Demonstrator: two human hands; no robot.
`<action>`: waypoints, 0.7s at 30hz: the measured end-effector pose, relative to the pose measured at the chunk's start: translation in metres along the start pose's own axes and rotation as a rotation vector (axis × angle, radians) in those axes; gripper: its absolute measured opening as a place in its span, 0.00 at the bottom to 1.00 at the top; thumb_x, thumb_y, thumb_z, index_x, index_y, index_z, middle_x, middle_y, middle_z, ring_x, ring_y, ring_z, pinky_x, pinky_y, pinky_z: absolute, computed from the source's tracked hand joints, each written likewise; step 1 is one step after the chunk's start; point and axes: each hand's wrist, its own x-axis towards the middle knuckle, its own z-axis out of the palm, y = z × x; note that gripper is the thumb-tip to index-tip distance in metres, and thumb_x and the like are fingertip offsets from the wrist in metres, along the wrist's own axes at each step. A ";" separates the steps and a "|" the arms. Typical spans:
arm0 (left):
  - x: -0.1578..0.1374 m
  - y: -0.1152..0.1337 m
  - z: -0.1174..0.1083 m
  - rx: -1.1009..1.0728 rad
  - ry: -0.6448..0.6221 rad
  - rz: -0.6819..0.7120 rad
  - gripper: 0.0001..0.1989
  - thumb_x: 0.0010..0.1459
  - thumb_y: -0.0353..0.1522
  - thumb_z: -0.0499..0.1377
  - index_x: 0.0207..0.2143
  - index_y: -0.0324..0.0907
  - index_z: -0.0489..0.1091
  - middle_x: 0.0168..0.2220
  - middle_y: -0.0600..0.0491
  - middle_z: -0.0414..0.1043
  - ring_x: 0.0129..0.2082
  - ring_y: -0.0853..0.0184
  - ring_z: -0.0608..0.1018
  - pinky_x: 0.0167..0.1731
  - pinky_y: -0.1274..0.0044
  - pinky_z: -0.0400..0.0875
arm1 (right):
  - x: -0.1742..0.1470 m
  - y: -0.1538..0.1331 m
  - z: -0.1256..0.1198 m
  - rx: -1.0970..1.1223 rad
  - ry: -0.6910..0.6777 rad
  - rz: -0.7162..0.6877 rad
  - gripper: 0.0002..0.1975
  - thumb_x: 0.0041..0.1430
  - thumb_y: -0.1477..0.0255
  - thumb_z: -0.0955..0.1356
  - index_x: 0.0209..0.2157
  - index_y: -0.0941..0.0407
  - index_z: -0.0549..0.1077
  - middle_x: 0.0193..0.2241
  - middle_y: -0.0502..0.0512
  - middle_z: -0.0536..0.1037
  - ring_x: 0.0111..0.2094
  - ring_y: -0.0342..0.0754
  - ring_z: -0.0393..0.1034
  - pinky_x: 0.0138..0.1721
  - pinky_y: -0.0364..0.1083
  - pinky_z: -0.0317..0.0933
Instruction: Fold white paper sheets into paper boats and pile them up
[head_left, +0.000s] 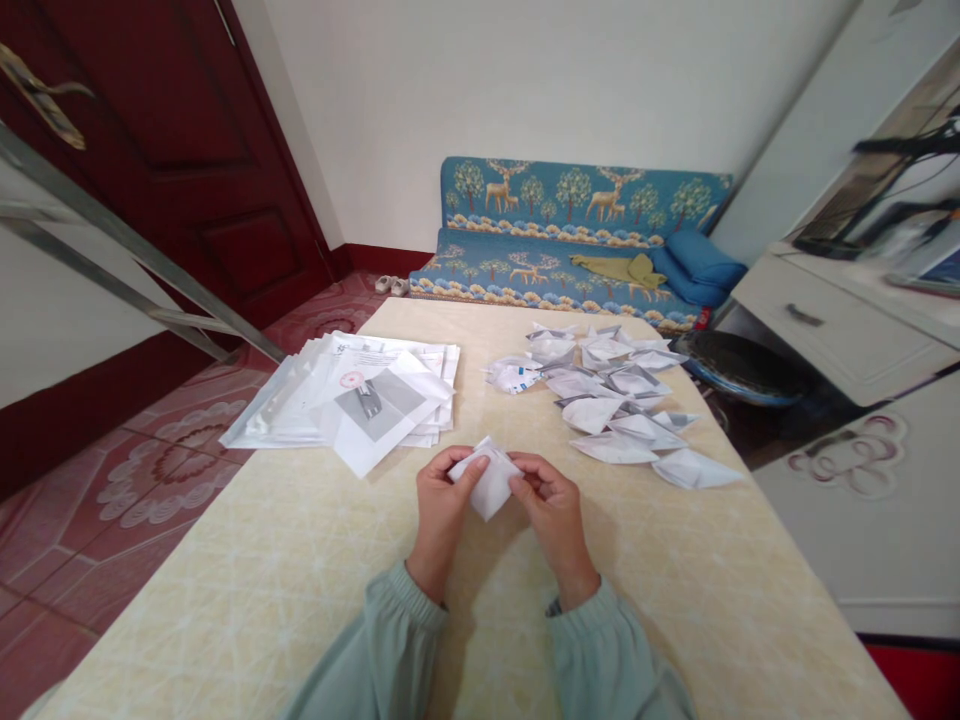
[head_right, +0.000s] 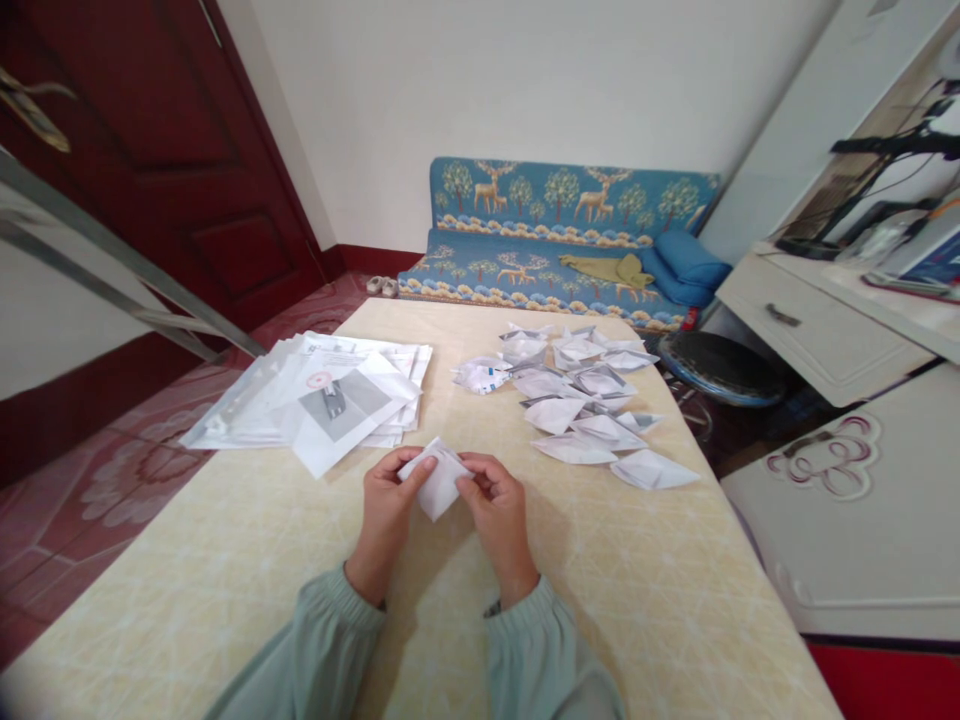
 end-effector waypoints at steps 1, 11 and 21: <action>0.000 0.000 0.000 -0.009 0.016 -0.018 0.12 0.44 0.36 0.67 0.27 0.37 0.72 0.22 0.56 0.70 0.20 0.75 0.68 0.20 0.83 0.62 | 0.001 0.000 0.000 0.000 -0.001 -0.006 0.06 0.51 0.70 0.70 0.33 0.55 0.76 0.37 0.55 0.77 0.37 0.48 0.71 0.37 0.45 0.64; 0.000 0.000 -0.001 0.066 -0.022 0.038 0.12 0.43 0.35 0.67 0.26 0.38 0.71 0.21 0.57 0.70 0.19 0.75 0.67 0.19 0.83 0.61 | -0.003 0.006 0.000 -0.046 0.169 0.035 0.07 0.47 0.72 0.72 0.28 0.56 0.71 0.24 0.49 0.75 0.27 0.44 0.69 0.30 0.43 0.63; -0.001 0.003 0.000 0.194 -0.035 0.102 0.10 0.44 0.36 0.67 0.26 0.38 0.74 0.23 0.55 0.74 0.21 0.72 0.71 0.21 0.82 0.64 | -0.002 0.002 0.001 -0.086 0.066 0.027 0.10 0.50 0.69 0.71 0.36 0.55 0.70 0.29 0.52 0.75 0.31 0.46 0.70 0.33 0.44 0.64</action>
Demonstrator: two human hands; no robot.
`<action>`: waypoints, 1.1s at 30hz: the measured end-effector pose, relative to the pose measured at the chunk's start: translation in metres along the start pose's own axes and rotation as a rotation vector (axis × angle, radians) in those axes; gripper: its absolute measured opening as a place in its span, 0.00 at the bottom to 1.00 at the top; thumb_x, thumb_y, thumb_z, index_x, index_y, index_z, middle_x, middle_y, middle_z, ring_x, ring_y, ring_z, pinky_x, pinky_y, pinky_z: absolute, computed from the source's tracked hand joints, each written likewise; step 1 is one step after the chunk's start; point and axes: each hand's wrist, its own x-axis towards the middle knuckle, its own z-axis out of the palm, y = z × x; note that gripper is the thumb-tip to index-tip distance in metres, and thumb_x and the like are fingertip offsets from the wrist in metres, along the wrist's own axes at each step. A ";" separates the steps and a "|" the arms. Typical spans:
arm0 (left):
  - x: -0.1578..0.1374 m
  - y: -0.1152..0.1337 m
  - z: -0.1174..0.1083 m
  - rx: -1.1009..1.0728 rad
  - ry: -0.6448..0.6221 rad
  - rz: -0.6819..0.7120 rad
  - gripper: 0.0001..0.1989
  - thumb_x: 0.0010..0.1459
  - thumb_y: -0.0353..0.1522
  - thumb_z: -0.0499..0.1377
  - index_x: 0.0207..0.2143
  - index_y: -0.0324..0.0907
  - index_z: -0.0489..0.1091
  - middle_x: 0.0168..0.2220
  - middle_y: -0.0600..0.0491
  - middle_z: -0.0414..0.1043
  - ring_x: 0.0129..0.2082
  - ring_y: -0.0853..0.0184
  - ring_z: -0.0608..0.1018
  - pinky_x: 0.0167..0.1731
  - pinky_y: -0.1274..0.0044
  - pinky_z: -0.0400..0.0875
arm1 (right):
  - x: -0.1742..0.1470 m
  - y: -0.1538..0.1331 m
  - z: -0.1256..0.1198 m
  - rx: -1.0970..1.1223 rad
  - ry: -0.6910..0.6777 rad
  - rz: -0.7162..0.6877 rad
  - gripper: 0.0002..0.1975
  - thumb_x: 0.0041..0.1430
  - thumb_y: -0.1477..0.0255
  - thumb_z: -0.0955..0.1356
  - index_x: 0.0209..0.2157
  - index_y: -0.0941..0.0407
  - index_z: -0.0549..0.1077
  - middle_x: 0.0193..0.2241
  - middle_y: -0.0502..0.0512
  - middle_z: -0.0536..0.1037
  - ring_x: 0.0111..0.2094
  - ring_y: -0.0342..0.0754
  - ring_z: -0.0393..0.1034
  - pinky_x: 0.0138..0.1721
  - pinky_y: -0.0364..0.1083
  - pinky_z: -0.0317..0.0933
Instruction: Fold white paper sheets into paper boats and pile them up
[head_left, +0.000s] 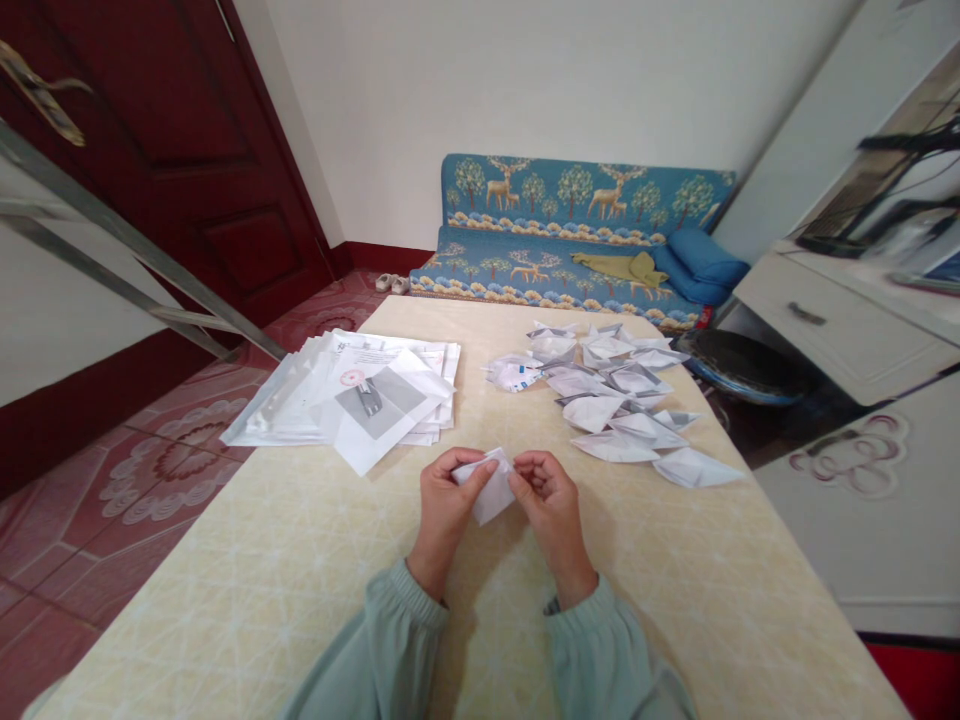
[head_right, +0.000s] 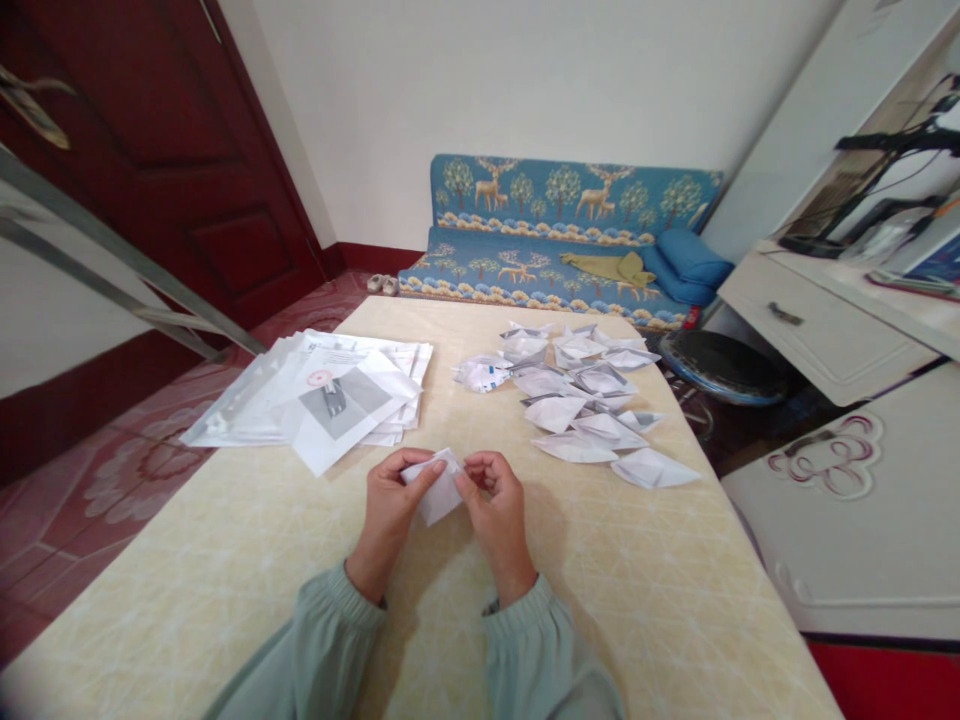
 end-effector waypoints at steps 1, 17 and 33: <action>-0.001 0.002 0.000 0.027 -0.023 0.029 0.09 0.44 0.35 0.67 0.25 0.38 0.74 0.23 0.54 0.74 0.22 0.71 0.72 0.22 0.81 0.65 | 0.000 -0.001 0.000 -0.023 -0.015 -0.014 0.11 0.51 0.68 0.71 0.37 0.55 0.71 0.31 0.53 0.76 0.33 0.47 0.71 0.35 0.45 0.64; -0.001 0.004 0.001 0.068 -0.096 0.134 0.08 0.51 0.35 0.62 0.25 0.39 0.75 0.26 0.52 0.73 0.27 0.69 0.74 0.29 0.79 0.68 | -0.001 -0.001 -0.001 -0.049 0.102 -0.002 0.06 0.54 0.68 0.68 0.31 0.56 0.74 0.27 0.51 0.76 0.30 0.46 0.69 0.33 0.44 0.63; 0.001 0.004 0.001 0.005 -0.160 0.161 0.06 0.48 0.33 0.65 0.23 0.39 0.75 0.28 0.50 0.75 0.30 0.67 0.76 0.33 0.76 0.70 | -0.001 -0.002 -0.002 -0.074 0.031 0.003 0.08 0.54 0.66 0.67 0.27 0.57 0.74 0.23 0.50 0.74 0.27 0.45 0.65 0.28 0.42 0.59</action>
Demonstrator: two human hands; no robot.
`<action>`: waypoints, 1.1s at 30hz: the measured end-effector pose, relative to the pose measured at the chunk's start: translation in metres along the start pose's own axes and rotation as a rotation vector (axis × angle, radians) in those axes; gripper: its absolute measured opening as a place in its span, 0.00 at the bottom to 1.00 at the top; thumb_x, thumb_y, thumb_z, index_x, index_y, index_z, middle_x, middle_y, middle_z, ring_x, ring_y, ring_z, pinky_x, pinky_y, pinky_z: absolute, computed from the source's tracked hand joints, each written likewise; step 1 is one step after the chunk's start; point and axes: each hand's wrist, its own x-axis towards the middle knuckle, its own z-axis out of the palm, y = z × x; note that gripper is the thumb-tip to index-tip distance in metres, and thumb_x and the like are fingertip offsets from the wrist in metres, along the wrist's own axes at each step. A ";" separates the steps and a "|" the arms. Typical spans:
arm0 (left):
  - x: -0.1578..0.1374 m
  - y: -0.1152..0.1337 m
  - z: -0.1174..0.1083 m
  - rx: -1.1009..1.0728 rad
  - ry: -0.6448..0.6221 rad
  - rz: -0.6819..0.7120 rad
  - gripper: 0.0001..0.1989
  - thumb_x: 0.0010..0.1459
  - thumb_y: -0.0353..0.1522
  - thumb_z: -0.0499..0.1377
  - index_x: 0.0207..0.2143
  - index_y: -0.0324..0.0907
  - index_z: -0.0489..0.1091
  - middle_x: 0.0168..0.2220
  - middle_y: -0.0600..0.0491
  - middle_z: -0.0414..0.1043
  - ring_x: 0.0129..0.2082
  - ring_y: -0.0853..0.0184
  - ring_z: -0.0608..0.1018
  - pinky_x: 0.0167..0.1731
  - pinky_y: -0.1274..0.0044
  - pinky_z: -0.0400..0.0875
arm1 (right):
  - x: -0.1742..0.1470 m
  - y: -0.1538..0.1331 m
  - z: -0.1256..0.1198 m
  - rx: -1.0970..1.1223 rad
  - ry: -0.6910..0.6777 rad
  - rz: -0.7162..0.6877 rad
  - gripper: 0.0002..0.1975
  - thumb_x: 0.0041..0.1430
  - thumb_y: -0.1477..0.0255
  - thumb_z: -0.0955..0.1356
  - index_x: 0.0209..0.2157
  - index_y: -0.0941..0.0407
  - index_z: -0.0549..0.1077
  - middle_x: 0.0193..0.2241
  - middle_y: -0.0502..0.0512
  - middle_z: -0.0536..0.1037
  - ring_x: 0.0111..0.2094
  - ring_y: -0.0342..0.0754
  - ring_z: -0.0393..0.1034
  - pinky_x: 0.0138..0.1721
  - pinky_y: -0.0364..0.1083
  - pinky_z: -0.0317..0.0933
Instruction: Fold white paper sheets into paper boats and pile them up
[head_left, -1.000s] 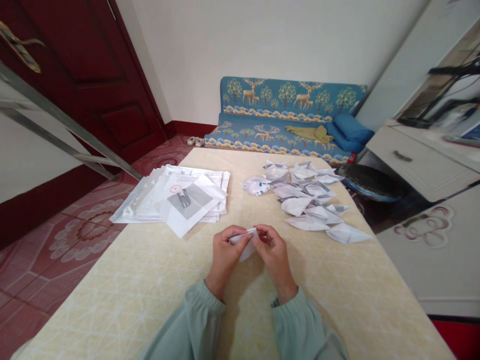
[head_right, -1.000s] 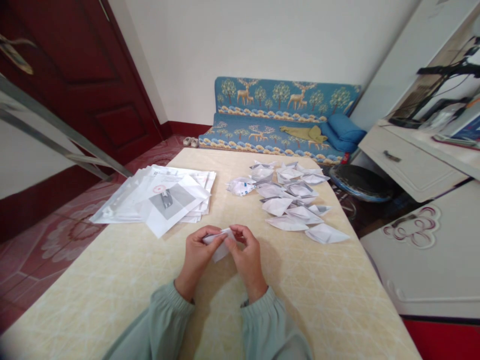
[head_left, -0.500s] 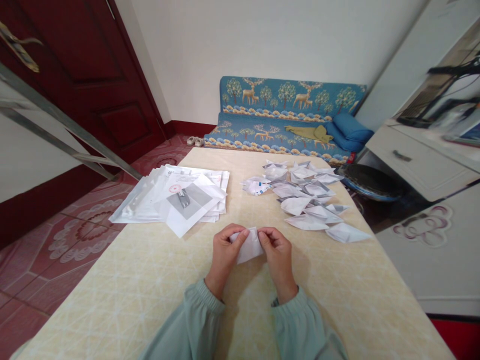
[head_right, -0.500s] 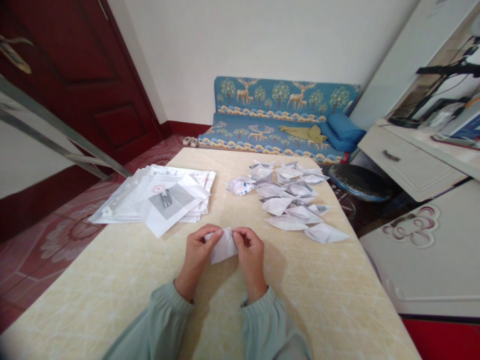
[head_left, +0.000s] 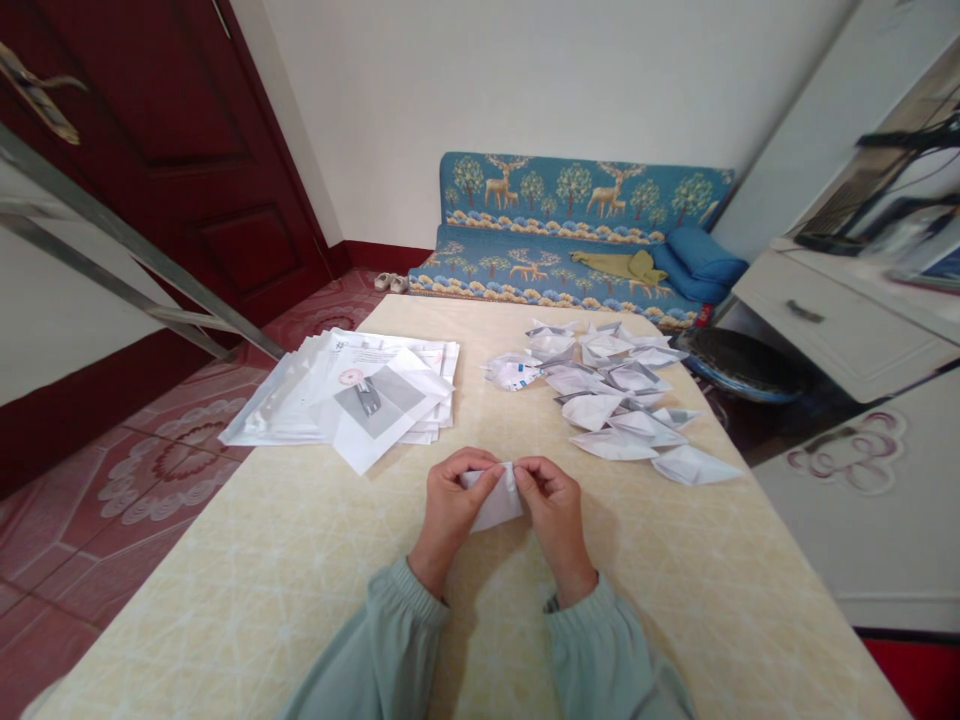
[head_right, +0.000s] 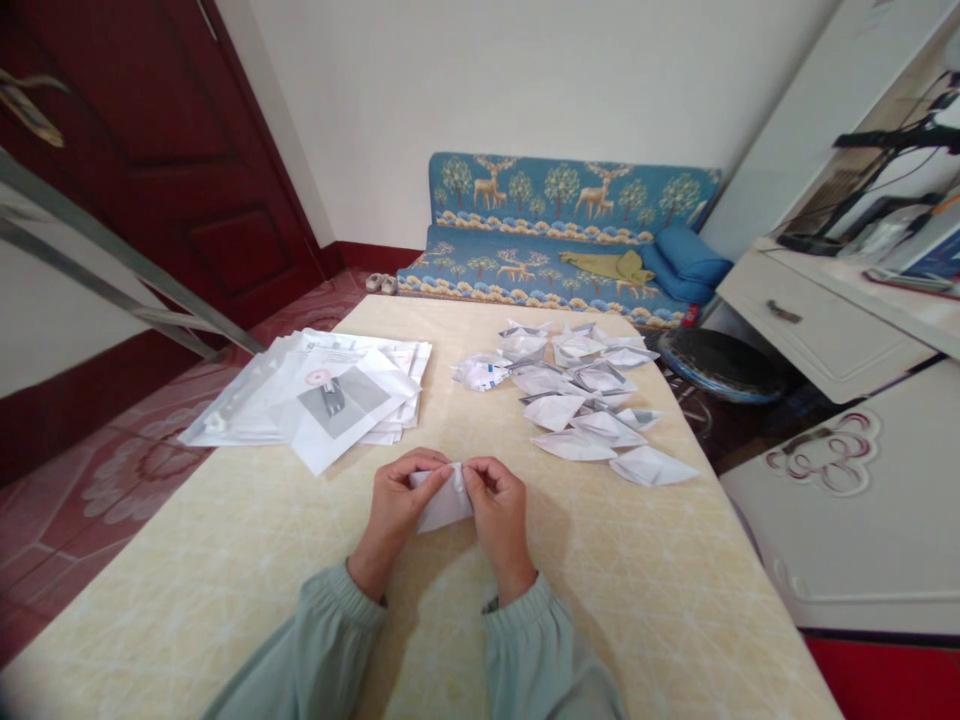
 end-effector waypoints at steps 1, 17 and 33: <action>0.000 0.000 0.000 0.001 0.000 0.002 0.06 0.48 0.33 0.65 0.23 0.39 0.75 0.28 0.49 0.75 0.30 0.67 0.76 0.33 0.76 0.70 | 0.000 0.000 0.000 -0.005 0.000 -0.004 0.08 0.54 0.66 0.67 0.27 0.57 0.74 0.24 0.50 0.74 0.27 0.45 0.66 0.29 0.42 0.59; -0.003 0.002 0.003 -0.010 0.005 -0.020 0.07 0.45 0.31 0.66 0.21 0.38 0.73 0.26 0.50 0.75 0.28 0.68 0.76 0.31 0.77 0.69 | 0.006 0.004 0.000 0.020 -0.100 -0.027 0.06 0.50 0.67 0.71 0.28 0.55 0.78 0.27 0.52 0.74 0.30 0.46 0.68 0.31 0.43 0.60; 0.000 -0.010 0.000 -0.211 0.027 -0.356 0.13 0.42 0.35 0.69 0.29 0.36 0.75 0.24 0.52 0.75 0.21 0.73 0.71 0.23 0.82 0.65 | 0.003 0.004 -0.005 -0.039 0.055 -0.017 0.06 0.53 0.69 0.69 0.27 0.57 0.74 0.24 0.50 0.76 0.27 0.44 0.68 0.30 0.42 0.59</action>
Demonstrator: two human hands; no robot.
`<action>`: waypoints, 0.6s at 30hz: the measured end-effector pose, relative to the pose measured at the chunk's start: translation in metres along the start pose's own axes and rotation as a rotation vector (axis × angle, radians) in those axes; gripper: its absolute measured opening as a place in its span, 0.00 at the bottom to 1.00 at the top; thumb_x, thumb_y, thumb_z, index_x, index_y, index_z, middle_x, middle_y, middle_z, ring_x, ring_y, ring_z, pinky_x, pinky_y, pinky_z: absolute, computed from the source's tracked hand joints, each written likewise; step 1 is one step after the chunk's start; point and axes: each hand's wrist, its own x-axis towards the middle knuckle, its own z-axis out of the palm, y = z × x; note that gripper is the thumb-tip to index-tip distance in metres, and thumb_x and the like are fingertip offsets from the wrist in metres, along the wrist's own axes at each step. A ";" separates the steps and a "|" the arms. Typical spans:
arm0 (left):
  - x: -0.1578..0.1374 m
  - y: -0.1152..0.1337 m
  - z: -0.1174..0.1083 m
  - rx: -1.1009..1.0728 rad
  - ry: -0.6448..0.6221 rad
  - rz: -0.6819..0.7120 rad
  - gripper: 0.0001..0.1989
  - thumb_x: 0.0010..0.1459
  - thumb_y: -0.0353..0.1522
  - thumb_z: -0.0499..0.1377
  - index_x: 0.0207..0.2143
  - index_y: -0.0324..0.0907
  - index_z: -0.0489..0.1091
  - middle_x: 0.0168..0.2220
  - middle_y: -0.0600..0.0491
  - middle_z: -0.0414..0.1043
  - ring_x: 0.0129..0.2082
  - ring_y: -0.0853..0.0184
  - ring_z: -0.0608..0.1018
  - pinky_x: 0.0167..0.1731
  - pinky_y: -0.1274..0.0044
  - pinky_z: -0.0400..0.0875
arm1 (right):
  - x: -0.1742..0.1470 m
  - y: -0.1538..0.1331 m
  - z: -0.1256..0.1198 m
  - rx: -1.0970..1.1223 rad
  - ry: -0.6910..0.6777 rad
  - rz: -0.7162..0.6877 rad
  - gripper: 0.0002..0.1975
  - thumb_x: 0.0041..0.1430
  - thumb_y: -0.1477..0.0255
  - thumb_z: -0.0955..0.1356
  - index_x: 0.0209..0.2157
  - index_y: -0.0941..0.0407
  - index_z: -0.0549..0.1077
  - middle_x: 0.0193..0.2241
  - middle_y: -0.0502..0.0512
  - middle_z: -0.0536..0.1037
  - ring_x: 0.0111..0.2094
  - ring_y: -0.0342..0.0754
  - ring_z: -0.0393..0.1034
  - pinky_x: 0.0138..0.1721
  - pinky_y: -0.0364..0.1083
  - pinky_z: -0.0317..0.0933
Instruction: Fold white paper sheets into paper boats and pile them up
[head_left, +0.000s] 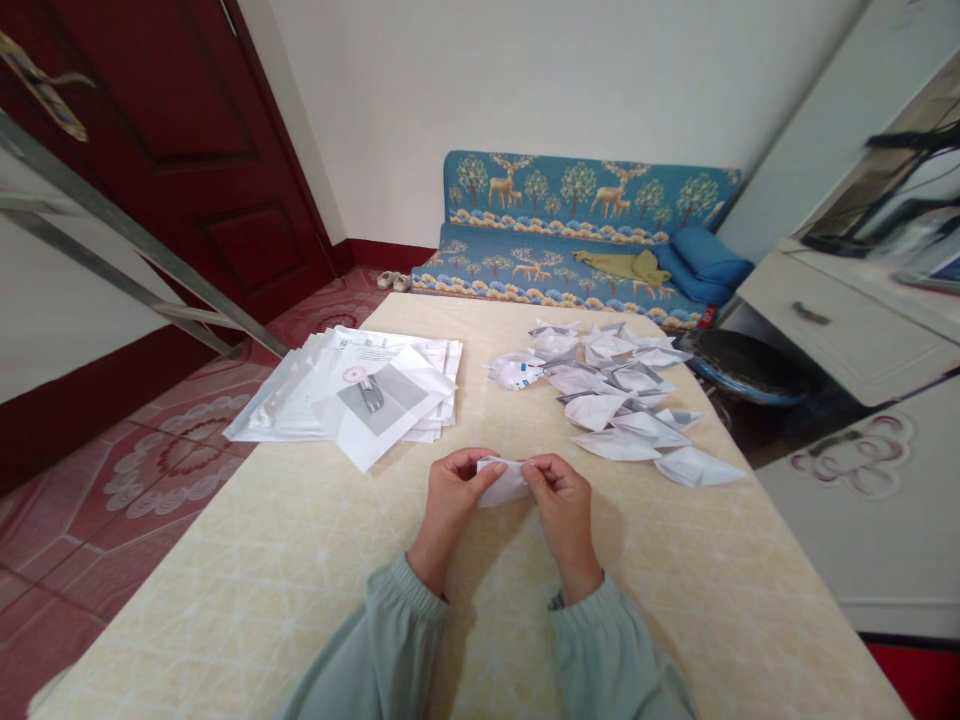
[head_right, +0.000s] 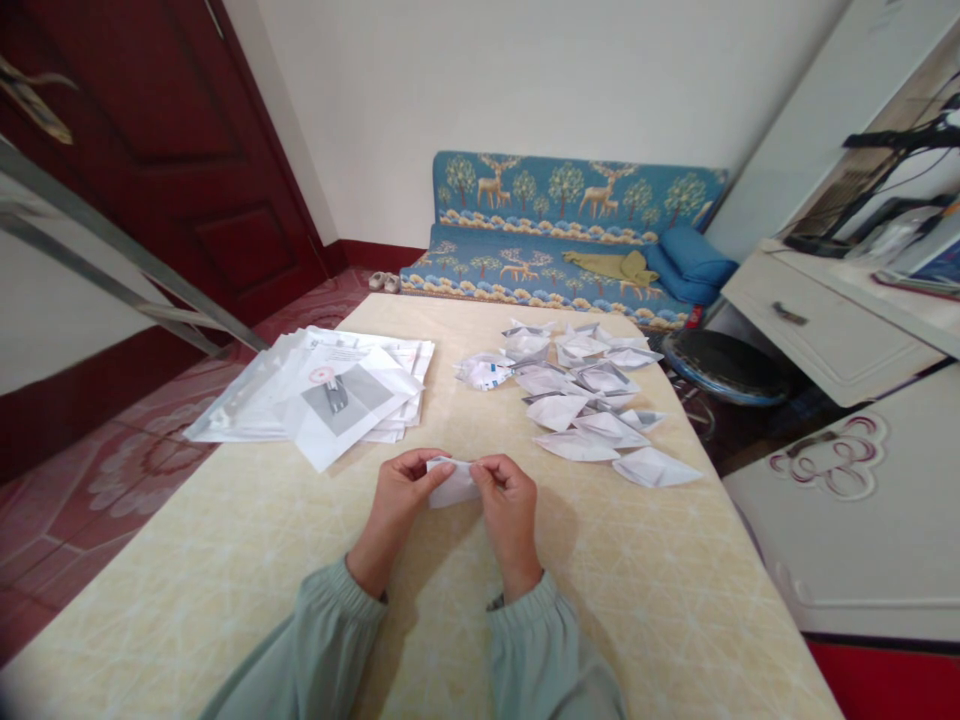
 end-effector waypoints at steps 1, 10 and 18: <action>-0.001 0.001 0.001 0.012 0.001 0.010 0.13 0.42 0.35 0.69 0.29 0.36 0.75 0.24 0.52 0.75 0.21 0.73 0.71 0.23 0.82 0.65 | 0.000 0.000 0.000 -0.013 0.018 -0.008 0.06 0.53 0.69 0.69 0.27 0.57 0.74 0.24 0.50 0.76 0.27 0.45 0.68 0.30 0.42 0.60; -0.003 0.007 0.003 0.107 0.015 0.068 0.10 0.46 0.35 0.65 0.26 0.36 0.77 0.24 0.50 0.77 0.23 0.69 0.74 0.25 0.80 0.66 | 0.000 -0.002 -0.001 -0.065 0.118 -0.036 0.07 0.54 0.70 0.67 0.26 0.58 0.72 0.21 0.48 0.73 0.24 0.42 0.66 0.27 0.40 0.57; -0.008 0.007 0.005 0.126 0.027 0.103 0.13 0.52 0.37 0.60 0.23 0.36 0.72 0.19 0.56 0.68 0.20 0.73 0.67 0.21 0.82 0.59 | -0.004 0.000 0.004 -0.084 0.135 -0.031 0.08 0.54 0.69 0.67 0.25 0.58 0.71 0.19 0.46 0.70 0.22 0.41 0.61 0.23 0.40 0.54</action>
